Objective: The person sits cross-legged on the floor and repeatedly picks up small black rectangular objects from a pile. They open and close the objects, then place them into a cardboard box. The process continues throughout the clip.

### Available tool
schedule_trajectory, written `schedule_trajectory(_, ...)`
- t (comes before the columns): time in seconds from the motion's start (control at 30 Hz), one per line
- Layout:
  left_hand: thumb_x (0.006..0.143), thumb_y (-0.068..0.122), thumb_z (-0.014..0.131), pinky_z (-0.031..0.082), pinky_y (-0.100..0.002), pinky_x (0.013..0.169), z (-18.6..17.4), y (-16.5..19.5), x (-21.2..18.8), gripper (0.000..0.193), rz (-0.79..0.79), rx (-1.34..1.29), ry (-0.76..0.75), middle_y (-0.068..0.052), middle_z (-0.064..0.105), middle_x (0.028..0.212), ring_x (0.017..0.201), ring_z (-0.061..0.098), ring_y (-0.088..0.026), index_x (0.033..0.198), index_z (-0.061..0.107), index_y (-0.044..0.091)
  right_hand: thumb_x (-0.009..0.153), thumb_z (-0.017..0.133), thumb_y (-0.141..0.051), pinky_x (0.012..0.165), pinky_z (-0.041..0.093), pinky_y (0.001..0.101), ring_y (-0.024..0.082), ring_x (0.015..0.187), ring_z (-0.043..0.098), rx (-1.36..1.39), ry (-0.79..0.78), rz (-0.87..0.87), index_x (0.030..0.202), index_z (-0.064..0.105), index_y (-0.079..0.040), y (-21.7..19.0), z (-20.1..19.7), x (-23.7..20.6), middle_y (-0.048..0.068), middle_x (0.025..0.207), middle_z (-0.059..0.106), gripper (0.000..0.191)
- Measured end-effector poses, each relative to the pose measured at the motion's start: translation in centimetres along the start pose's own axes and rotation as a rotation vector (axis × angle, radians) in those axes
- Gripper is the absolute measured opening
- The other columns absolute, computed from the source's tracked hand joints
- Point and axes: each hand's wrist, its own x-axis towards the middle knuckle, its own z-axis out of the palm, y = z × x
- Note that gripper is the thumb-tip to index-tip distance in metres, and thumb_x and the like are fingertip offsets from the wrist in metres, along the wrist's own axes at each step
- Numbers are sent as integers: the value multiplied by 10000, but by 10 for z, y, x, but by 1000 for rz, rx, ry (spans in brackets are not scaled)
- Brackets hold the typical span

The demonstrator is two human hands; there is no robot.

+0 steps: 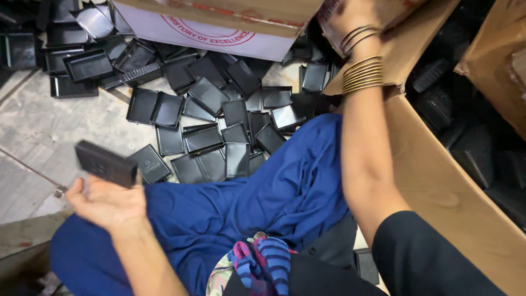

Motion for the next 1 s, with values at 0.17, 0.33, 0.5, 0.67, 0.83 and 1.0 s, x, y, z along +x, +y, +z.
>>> schedule_trajectory(0.17, 906, 529, 770, 362, -237, 603, -39, -22, 48, 556, -319, 13, -295, -86, 551, 899, 693, 434, -153, 1168, 646, 54, 596, 886, -679, 971, 556, 443, 356, 1101, 722, -102, -1170, -149, 1116, 796, -30, -61, 37, -46, 195, 1222, 754, 837)
schedule_trajectory(0.33, 977, 520, 705, 384, -281, 668, -42, -22, 64, 525, -272, 5, -398, -95, 554, 941, 723, 465, -180, 1141, 615, 30, 771, 822, -604, 1142, 399, 472, 328, 1371, 519, -401, -1769, 499, 1446, 540, -98, -116, 55, -63, 107, 1528, 530, 890)
schedule_trajectory(0.5, 821, 460, 652, 480, -463, 866, -28, -10, 39, 606, -91, 35, -126, -154, 659, 1026, 888, 612, -307, 1221, 701, 7, 803, 787, -441, 1070, 460, 485, 334, 1310, 569, -406, -1449, 337, 1392, 594, -116, -112, 57, -71, 124, 1452, 580, 700)
schedule_trajectory(0.67, 832, 557, 676, 489, -490, 909, -32, 4, 43, 625, -90, -9, -147, -157, 695, 1051, 904, 595, -324, 1226, 697, 73, 835, 752, -278, 997, 522, 499, 340, 1249, 619, -392, -1139, 253, 1339, 648, -134, -111, 54, -88, 141, 1375, 630, 535)
schedule_trajectory(0.83, 926, 614, 607, 479, -455, 861, -51, 4, 61, 557, -59, -24, -203, -124, 674, 1071, 937, 607, -304, 1305, 685, 212, 913, 671, -182, 954, 532, 544, 403, 1185, 639, -213, -644, 239, 1304, 652, -181, -112, 8, -72, 218, 1287, 650, 391)
schedule_trajectory(1.0, 1006, 660, 567, 532, -479, 875, -59, 0, 71, 555, -23, 126, -264, -109, 717, 1139, 963, 622, -309, 1365, 672, 250, 866, 718, -211, 779, 536, 527, 441, 910, 641, -182, 246, 9, 1151, 586, -20, -28, -87, -24, 252, 1025, 624, 367)
